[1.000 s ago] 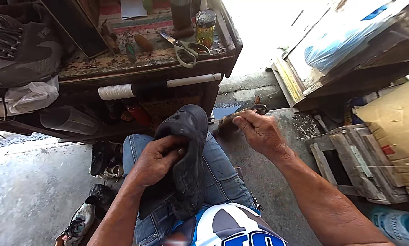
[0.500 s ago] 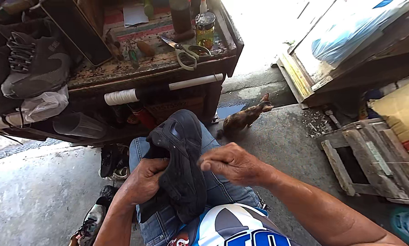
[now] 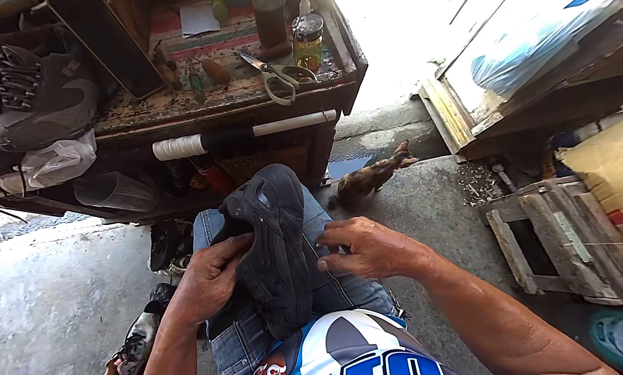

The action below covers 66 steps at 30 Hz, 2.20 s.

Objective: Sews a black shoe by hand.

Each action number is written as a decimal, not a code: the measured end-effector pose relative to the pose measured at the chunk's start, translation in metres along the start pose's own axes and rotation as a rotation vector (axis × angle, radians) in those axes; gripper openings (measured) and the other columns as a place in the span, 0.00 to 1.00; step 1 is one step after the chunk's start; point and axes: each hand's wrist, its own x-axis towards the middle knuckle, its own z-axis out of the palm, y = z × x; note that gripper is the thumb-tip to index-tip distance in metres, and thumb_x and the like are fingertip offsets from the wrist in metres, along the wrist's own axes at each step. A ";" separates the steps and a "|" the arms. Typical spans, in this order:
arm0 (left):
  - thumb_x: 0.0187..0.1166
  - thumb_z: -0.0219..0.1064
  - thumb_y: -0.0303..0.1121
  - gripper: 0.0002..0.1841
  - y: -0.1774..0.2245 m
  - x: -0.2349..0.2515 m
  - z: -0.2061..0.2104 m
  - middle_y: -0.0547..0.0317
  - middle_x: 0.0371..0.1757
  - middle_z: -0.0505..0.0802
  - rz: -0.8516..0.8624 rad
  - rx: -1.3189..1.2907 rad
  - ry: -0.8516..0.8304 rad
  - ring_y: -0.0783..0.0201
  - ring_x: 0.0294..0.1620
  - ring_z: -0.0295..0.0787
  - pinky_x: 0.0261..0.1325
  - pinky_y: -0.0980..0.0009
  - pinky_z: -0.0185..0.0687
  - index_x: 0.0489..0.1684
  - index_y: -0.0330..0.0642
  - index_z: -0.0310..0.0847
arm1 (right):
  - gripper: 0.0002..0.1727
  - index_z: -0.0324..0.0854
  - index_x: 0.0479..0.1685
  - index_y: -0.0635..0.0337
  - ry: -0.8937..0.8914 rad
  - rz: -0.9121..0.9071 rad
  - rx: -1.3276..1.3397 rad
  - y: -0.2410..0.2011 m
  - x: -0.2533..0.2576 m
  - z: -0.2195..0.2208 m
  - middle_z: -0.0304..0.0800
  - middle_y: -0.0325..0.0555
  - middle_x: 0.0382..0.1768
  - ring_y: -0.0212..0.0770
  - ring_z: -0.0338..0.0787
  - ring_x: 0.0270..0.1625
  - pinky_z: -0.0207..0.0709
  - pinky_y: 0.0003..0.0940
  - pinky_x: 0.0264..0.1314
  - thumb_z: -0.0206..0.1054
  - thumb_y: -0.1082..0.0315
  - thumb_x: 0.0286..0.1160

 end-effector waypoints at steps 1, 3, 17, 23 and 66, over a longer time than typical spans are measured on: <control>0.86 0.59 0.27 0.15 -0.001 -0.001 0.000 0.60 0.57 0.96 -0.001 0.024 0.025 0.73 0.58 0.92 0.67 0.74 0.88 0.64 0.36 0.87 | 0.27 0.91 0.50 0.57 0.107 0.050 -0.048 0.002 -0.002 0.002 0.88 0.41 0.34 0.34 0.83 0.33 0.80 0.36 0.38 0.61 0.41 0.84; 0.86 0.59 0.28 0.16 -0.001 -0.001 0.001 0.59 0.59 0.95 -0.012 0.047 0.064 0.72 0.60 0.92 0.68 0.74 0.86 0.65 0.37 0.87 | 0.25 0.88 0.29 0.58 0.421 0.062 -0.081 0.006 0.001 0.011 0.82 0.38 0.24 0.30 0.80 0.28 0.74 0.29 0.31 0.61 0.47 0.88; 0.80 0.67 0.35 0.11 -0.013 0.002 0.006 0.68 0.43 0.95 -0.152 0.003 0.215 0.78 0.45 0.91 0.53 0.79 0.88 0.51 0.42 0.92 | 0.07 0.89 0.38 0.57 0.238 0.022 0.727 -0.007 0.010 0.003 0.84 0.38 0.53 0.23 0.80 0.33 0.76 0.18 0.30 0.67 0.65 0.79; 0.75 0.70 0.41 0.14 -0.016 0.002 0.000 0.69 0.46 0.92 -0.135 -0.029 0.110 0.78 0.48 0.87 0.54 0.79 0.85 0.53 0.47 0.93 | 0.10 0.85 0.43 0.46 0.353 -0.125 1.019 -0.006 -0.030 -0.062 0.90 0.40 0.41 0.29 0.84 0.24 0.77 0.21 0.18 0.58 0.57 0.84; 0.96 0.40 0.42 0.26 -0.013 -0.029 -0.097 0.70 0.18 0.82 -0.114 -0.807 0.612 0.74 0.18 0.79 0.32 0.76 0.85 0.40 0.42 0.86 | 0.33 0.71 0.87 0.48 0.317 0.038 0.226 -0.015 0.073 -0.003 0.73 0.33 0.13 0.27 0.66 0.13 0.66 0.24 0.18 0.70 0.64 0.81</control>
